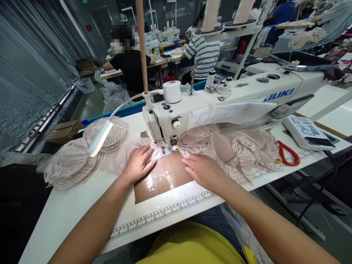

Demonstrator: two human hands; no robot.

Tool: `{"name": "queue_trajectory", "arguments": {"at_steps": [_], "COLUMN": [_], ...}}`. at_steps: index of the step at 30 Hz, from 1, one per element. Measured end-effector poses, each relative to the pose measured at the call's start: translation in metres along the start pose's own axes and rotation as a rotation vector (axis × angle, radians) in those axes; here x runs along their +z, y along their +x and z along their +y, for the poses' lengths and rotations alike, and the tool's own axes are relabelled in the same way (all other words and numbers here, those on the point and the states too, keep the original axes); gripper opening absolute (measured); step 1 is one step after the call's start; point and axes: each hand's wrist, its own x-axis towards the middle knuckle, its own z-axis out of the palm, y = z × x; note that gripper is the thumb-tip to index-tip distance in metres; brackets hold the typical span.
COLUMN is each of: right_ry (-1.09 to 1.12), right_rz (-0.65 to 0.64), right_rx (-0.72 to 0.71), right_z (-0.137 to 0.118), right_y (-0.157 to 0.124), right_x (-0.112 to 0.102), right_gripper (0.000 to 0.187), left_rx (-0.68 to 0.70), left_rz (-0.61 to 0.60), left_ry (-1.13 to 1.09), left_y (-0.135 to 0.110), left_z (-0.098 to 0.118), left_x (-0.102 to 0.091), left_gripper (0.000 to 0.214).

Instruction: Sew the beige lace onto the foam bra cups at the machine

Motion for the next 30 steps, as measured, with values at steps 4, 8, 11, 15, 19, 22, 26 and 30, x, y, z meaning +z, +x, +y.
{"name": "queue_trajectory", "arguments": {"at_steps": [4,8,11,15,19,22,26,30], "right_ry": [-0.179,-0.250,-0.243,-0.202,-0.175,-0.136,-0.118,-0.072], "right_rz": [0.010,0.007,-0.024,-0.025,-0.016,0.016,0.112,0.237], "right_rx": [-0.024,-0.096,-0.143,-0.158,-0.153,-0.158,-0.172,-0.186], "right_z": [0.014,0.022,0.024,0.028,0.035,0.040,0.044,0.039], "right_y": [-0.015,-0.018,-0.017,-0.015,-0.015,-0.019,-0.033,-0.044], "right_x": [0.007,0.016,0.014,0.010,0.015,0.018,0.015,0.005], "right_gripper": [0.029,0.039,0.042,0.045,0.048,0.046,0.042,0.041], "left_rx": [-0.069,0.053,0.219,0.214,-0.025,-0.227,-0.368,-0.448], "left_rz": [-0.004,-0.187,-0.449,-0.550,-0.246,-0.156,-0.248,-0.249], "left_ry": [-0.139,-0.298,-0.515,-0.640,-0.625,-0.624,-0.743,-0.915], "left_y": [-0.001,-0.016,-0.035,-0.051,-0.046,-0.036,-0.030,-0.031], "left_z": [-0.006,0.013,0.043,0.065,0.047,0.025,0.015,0.021], "left_x": [-0.009,-0.033,-0.048,-0.058,-0.052,-0.040,-0.024,-0.018], "left_gripper": [0.030,0.023,0.026,0.035,0.038,0.056,0.064,0.037]}}
